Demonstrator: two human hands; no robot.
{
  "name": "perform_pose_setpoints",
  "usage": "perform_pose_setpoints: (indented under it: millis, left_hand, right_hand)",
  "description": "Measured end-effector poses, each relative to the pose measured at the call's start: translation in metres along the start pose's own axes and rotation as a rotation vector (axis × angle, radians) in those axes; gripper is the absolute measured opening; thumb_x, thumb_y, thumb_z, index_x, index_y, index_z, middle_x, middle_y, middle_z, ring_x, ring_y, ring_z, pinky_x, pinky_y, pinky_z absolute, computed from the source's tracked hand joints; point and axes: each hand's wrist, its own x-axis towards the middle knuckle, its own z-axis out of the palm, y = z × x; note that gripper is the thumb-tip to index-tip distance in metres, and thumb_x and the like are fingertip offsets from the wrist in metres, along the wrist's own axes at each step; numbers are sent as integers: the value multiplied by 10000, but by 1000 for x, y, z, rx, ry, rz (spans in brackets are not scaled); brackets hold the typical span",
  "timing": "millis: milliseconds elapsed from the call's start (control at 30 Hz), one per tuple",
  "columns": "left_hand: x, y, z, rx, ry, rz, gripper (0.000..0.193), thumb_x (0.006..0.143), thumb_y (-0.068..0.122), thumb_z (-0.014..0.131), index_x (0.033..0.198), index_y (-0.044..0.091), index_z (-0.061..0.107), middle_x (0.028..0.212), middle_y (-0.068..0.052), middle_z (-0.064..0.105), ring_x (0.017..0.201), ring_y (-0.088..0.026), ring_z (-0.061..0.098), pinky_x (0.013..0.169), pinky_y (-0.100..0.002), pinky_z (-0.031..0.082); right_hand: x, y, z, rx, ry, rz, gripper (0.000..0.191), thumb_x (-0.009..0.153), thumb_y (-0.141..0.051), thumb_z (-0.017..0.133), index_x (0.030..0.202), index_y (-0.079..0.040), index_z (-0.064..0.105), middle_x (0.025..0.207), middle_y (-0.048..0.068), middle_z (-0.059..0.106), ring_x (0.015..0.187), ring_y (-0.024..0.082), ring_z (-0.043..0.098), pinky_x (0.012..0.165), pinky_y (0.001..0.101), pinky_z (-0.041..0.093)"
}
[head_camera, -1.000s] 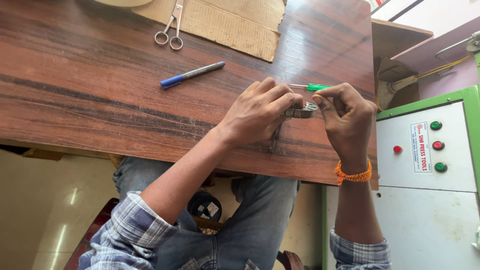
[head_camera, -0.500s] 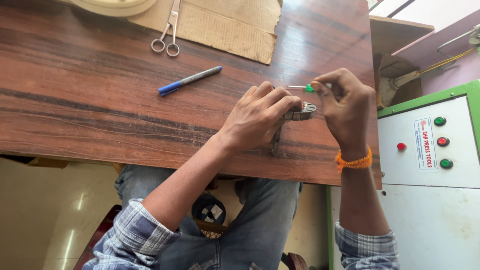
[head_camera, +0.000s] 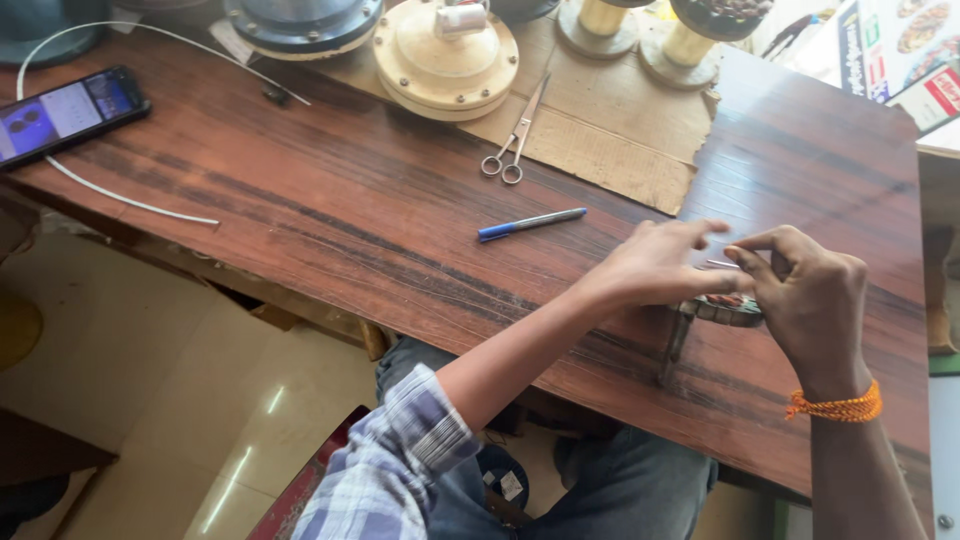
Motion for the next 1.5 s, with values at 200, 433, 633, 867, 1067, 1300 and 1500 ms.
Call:
perform_pose_setpoints:
  millis: [200, 433, 633, 867, 1067, 1300, 1500]
  left_hand:
    - [24, -24, 4, -437, -288, 113, 264, 848, 243, 747, 1077, 127, 806, 1146, -114, 755, 1090, -236, 700, 1007, -396, 552]
    - [4, -42, -11, -474, -389, 120, 163, 846, 119, 773, 993, 138, 841, 1124, -47, 701, 1133, -200, 628, 1049, -361, 501]
    - [-3, -39, -12, -536, -406, 99, 177, 839, 162, 825, 1015, 158, 838, 1129, -26, 689, 1137, -188, 619, 1042, -357, 508]
    - [1, -44, -9, -430, -382, 159, 204, 808, 167, 822, 1011, 167, 839, 1104, -7, 721, 1128, -169, 622, 1028, -335, 512]
    - [-4, -37, -12, -384, -335, 157, 177, 808, 177, 826, 983, 181, 849, 1086, -10, 708, 1114, -170, 632, 1017, -336, 523]
    - [-7, -29, -19, -369, -324, 114, 194, 805, 204, 829, 998, 201, 848, 1096, -7, 690, 1086, -161, 648, 982, -331, 539]
    - [-7, -28, -23, -363, -344, 125, 215, 807, 212, 837, 1022, 200, 841, 1100, 2, 689, 1065, -160, 651, 941, -332, 541]
  right_hand:
    - [-7, -11, -12, -18, 56, -27, 73, 991, -77, 796, 1052, -42, 776, 565, 43, 517, 485, 85, 436, 537, 305, 356]
    - [-40, -33, -31, 133, -71, 148, 102, 957, -83, 797, 1041, -32, 769, 589, 24, 503, 554, 44, 392, 500, 267, 328]
    - [-66, -44, -36, 373, -89, 271, 122, 957, -57, 758, 1077, -33, 762, 776, -123, 656, 673, -41, 483, 544, 191, 375]
    - [-70, -53, -35, 224, -66, 291, 83, 968, -68, 776, 1035, -20, 771, 668, -31, 551, 610, 4, 402, 507, 226, 309]
    - [-55, -53, -38, 204, -18, 241, 88, 1008, -86, 760, 1012, -1, 736, 741, -43, 633, 668, -4, 480, 566, 217, 375]
    - [-58, -65, -34, 200, -13, 248, 96, 1002, -90, 767, 1001, 0, 733, 726, -48, 606, 650, 5, 461, 551, 217, 362]
    - [-73, -78, -23, 215, -15, 261, 90, 983, -81, 771, 999, 0, 735, 705, -58, 565, 638, 10, 427, 546, 215, 345]
